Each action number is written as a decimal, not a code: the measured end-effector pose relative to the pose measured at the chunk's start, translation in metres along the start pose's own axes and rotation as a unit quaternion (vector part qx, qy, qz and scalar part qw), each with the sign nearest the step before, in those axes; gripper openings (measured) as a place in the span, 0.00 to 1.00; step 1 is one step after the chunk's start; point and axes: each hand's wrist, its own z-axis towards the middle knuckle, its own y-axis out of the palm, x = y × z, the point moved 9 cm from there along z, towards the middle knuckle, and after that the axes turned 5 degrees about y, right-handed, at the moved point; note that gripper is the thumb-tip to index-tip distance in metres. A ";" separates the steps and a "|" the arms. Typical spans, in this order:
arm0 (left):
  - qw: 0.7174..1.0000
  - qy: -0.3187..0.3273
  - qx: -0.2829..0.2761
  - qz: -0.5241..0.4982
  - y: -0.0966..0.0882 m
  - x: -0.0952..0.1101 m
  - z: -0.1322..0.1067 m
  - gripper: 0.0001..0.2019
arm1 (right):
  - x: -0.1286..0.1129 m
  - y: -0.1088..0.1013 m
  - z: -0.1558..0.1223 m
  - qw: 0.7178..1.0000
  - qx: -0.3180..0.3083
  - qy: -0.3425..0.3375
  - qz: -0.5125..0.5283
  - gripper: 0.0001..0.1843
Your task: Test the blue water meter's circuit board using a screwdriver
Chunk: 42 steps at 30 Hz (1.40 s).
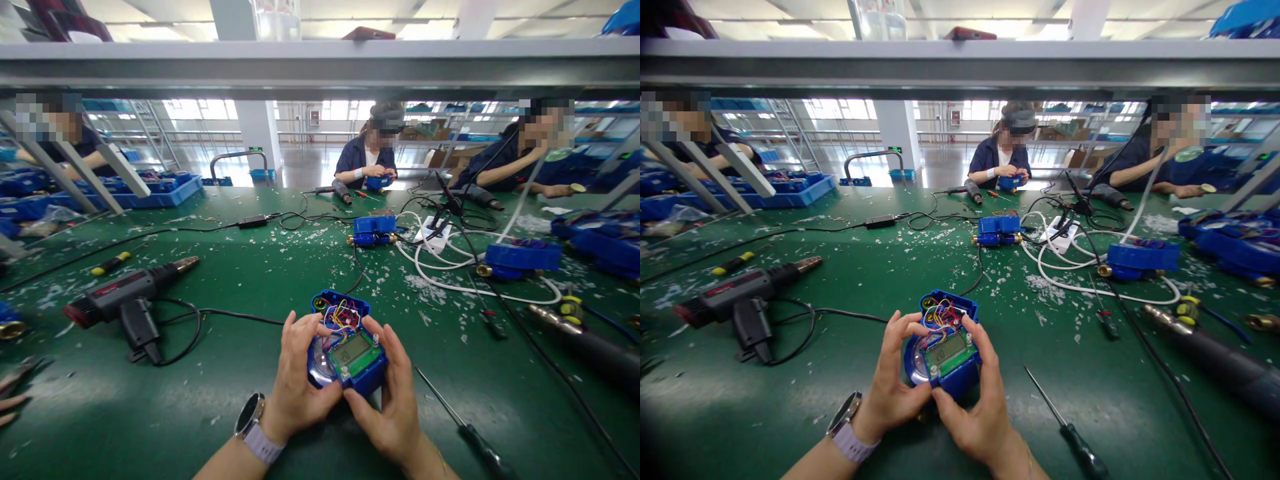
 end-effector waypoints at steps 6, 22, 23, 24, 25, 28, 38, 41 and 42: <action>0.999 -0.037 -0.030 0.023 0.004 -0.010 0.002 0.43 | 0.006 -0.005 0.000 0.999 0.007 0.015 0.030 0.41; 0.998 -0.035 -0.042 -0.021 0.008 -0.005 0.002 0.35 | 0.012 0.001 0.006 0.998 -0.013 0.043 -0.033 0.48; 0.998 -0.033 -0.041 -0.024 0.008 -0.005 0.002 0.35 | 0.012 0.001 0.005 0.998 -0.009 0.043 -0.034 0.47; 0.998 -0.031 -0.040 -0.026 0.008 -0.005 0.003 0.35 | 0.012 0.000 0.005 0.999 -0.005 0.042 -0.032 0.47; 0.998 -0.029 -0.039 -0.029 0.008 -0.005 0.003 0.35 | 0.013 -0.001 0.005 0.999 -0.003 0.041 -0.030 0.46; 0.998 -0.028 -0.044 -0.038 0.009 -0.005 0.002 0.35 | 0.013 -0.001 0.003 0.999 -0.001 0.042 -0.022 0.46; 0.995 -0.018 -0.061 -0.078 0.009 -0.001 0.003 0.33 | 0.010 -0.002 0.000 1.000 -0.001 0.023 -0.009 0.45; 0.993 -0.026 -0.059 -0.094 0.009 -0.004 0.002 0.33 | 0.007 -0.002 0.000 1.000 -0.007 0.011 -0.009 0.45; 0.993 -0.029 -0.057 -0.100 0.009 -0.004 0.002 0.33 | 0.006 -0.002 0.001 1.000 -0.008 0.007 -0.013 0.45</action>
